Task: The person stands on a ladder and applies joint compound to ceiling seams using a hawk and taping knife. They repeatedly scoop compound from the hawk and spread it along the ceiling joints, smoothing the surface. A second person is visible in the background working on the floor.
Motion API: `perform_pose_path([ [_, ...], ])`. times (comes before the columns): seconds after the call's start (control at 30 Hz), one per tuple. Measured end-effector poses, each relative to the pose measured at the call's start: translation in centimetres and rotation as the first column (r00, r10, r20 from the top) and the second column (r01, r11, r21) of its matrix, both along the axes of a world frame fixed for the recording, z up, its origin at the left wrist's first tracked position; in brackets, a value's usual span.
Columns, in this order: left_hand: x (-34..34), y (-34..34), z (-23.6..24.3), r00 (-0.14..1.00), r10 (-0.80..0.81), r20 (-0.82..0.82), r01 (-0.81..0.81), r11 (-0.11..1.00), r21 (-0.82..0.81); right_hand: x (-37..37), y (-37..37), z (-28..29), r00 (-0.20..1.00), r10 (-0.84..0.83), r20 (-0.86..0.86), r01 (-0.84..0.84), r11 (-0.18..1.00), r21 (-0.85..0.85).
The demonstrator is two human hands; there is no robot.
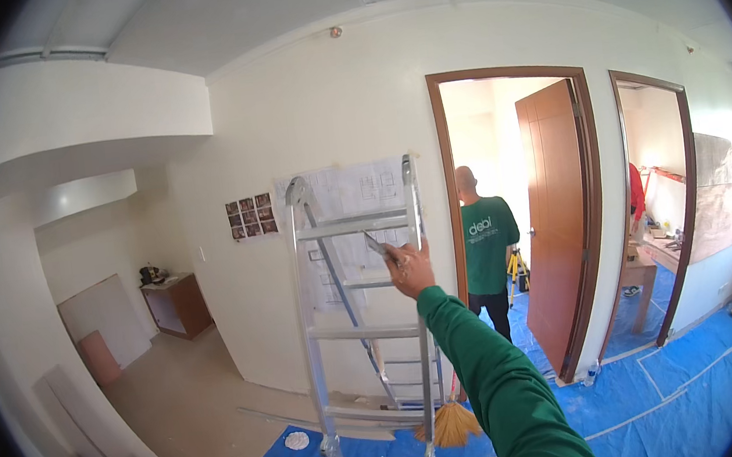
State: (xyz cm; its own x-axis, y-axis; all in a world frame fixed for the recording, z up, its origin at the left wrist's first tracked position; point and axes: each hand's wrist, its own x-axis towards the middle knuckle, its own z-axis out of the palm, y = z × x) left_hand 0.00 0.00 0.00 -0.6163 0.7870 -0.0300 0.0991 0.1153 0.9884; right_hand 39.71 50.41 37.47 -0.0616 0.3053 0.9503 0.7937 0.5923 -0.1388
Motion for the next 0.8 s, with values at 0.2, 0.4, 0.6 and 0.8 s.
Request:
perform_pose_path([
  [0.2, -9.7, 2.9, 2.5, 0.932, -0.078, -0.354, 0.112, 0.991, 0.078, -0.8, 0.1, -1.1, 0.967, -0.226, 0.121, 0.202, 0.962, 0.185],
  [0.4, -15.0, 6.7, 3.4, 0.957, -0.061, 0.284, 0.028, 0.992, 0.119, 1.5, 6.6, -3.9, 0.91, -0.378, 0.168, 0.35, 0.921, 0.172],
  [0.6, -16.8, 10.7, 3.5, 0.943, -0.072, 0.325, 0.056, 0.997, 0.061, 2.8, 10.3, -5.1, 0.986, -0.166, 0.006, 0.166, 0.982, -0.094],
  [0.8, -17.4, 11.1, 4.3, 0.923, -0.15, 0.353, 0.14, 0.989, 0.053, 2.9, 8.4, -3.9, 0.945, -0.291, 0.147, 0.269, 0.951, 0.149],
])
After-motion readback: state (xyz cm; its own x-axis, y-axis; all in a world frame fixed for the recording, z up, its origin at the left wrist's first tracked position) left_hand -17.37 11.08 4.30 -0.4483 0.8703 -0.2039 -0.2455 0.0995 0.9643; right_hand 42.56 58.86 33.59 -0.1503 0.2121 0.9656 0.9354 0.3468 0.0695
